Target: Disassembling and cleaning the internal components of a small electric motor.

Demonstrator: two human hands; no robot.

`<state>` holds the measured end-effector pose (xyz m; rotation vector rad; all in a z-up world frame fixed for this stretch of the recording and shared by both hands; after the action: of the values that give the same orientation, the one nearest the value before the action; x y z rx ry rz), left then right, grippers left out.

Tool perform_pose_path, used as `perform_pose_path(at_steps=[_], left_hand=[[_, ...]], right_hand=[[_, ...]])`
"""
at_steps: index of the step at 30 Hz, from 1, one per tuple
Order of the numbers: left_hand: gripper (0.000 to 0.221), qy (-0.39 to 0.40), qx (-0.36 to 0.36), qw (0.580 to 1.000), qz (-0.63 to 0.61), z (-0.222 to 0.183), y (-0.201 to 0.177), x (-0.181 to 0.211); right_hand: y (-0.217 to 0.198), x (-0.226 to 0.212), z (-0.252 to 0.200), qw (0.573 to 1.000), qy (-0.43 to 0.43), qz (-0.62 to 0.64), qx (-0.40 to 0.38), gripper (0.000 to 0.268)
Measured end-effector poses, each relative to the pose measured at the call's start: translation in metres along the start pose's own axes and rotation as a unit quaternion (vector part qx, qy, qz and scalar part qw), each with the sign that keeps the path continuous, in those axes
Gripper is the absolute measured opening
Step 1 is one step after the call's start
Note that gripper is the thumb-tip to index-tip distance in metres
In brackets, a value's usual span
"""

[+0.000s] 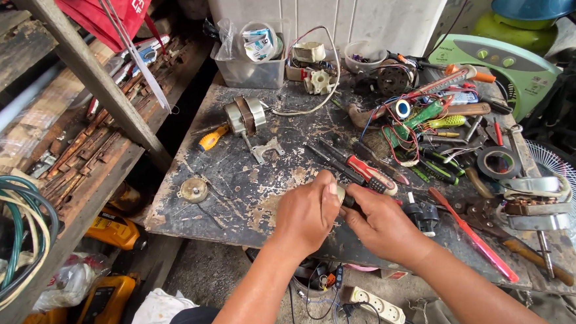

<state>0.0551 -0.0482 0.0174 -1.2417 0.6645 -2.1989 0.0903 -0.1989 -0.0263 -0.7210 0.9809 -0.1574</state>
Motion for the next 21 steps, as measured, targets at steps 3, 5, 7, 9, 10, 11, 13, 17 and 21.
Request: perform_pose_path(at_steps=[3, 5, 7, 9, 10, 11, 13, 17, 21], left_hand=[[0.044, -0.093, -0.037, 0.995, -0.025, 0.002, -0.001, 0.001], [0.046, -0.121, -0.045, 0.991, -0.044, 0.001, 0.000, -0.008], [0.049, -0.148, -0.054, 0.986, -0.062, 0.001, 0.000, -0.016], [0.058, -0.194, -0.076, 0.974, -0.087, 0.000, -0.001, -0.025], [0.058, -0.196, -0.074, 0.974, -0.087, 0.000, -0.001, -0.024], [0.054, -0.168, -0.073, 0.980, -0.080, -0.001, -0.001, -0.018], [0.050, -0.141, -0.072, 0.985, -0.073, 0.000, 0.002, -0.016], [0.046, 0.032, -0.031, 0.997, -0.059, 0.004, 0.015, -0.003], [0.041, 0.121, 0.009, 0.992, -0.029, 0.001, 0.031, 0.005]], right_hand=[[0.002, -0.011, 0.002, 0.978, -0.087, -0.189, 0.017, 0.025], [0.006, -0.012, 0.005, 0.947, -0.129, -0.294, 0.031, 0.019], [0.012, -0.014, 0.007, 0.902, -0.169, -0.395, 0.046, 0.015], [0.015, -0.012, 0.012, 0.927, -0.164, -0.336, 0.039, 0.009], [0.014, -0.018, 0.014, 0.926, -0.166, -0.336, 0.038, 0.009], [0.009, -0.011, 0.017, 0.981, -0.070, -0.176, 0.028, 0.017], [0.001, -0.003, 0.016, 0.999, 0.028, -0.011, 0.017, 0.030], [-0.001, 0.013, 0.003, 0.920, 0.149, 0.354, -0.083, 0.037], [-0.011, 0.022, -0.007, 0.914, 0.144, 0.370, -0.080, 0.034]])
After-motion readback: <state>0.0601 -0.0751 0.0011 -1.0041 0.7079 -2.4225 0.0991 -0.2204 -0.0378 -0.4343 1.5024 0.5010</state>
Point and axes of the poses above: each hand's wrist, its own z-axis towards the middle knuckle, its own y-axis out of the palm, x = y × z, the point moved 7 cm from there along z, towards the middle knuckle
